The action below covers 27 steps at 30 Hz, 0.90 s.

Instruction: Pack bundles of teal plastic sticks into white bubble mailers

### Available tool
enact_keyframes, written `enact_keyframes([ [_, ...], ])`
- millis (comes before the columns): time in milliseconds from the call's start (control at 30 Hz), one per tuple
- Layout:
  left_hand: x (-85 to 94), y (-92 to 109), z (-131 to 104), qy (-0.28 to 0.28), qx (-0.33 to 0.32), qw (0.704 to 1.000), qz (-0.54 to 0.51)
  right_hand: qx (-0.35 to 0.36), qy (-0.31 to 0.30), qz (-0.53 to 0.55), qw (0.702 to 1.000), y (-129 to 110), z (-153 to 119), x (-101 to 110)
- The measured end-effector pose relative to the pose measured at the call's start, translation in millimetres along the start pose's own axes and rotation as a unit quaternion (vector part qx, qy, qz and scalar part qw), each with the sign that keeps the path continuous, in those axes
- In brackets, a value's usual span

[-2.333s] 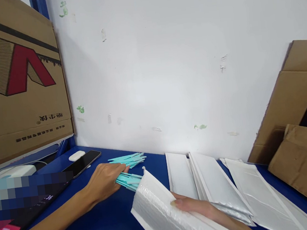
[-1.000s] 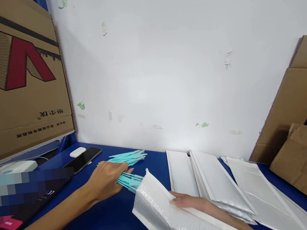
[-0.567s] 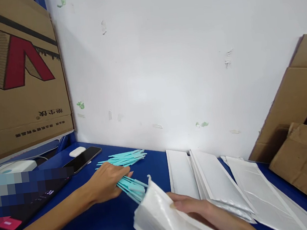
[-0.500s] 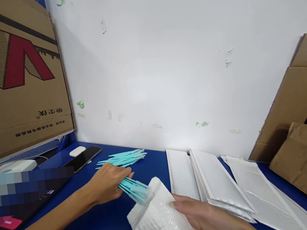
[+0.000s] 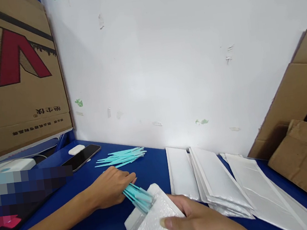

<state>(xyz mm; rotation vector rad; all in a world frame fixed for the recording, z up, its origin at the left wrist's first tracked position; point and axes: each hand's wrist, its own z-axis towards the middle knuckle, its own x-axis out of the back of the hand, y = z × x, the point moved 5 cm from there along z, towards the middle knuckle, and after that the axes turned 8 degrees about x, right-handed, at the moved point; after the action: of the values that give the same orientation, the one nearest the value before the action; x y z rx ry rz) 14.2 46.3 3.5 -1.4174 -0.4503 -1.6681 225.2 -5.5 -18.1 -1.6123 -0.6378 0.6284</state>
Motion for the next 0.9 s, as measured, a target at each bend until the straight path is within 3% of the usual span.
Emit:
enact_keyframes([
  [167, 0.2, 3.0, 0.6, 0.018, -0.017, 1.0, 0.018, 0.001, 0.037, -0.042, 0.998, 2.8, 1.4, 2.7],
  [400, 2.2, 5.3, 1.8, 0.006, 0.005, 1.0, 0.017, 0.035, 0.085, 0.0, 0.996, 4.4, 14.9, 9.3],
  [900, -5.4, 6.7, 3.3, -0.067, 0.036, 0.995, 0.06, 0.052, 0.068, -0.006, 0.996, -7.6, 11.3, 2.0],
])
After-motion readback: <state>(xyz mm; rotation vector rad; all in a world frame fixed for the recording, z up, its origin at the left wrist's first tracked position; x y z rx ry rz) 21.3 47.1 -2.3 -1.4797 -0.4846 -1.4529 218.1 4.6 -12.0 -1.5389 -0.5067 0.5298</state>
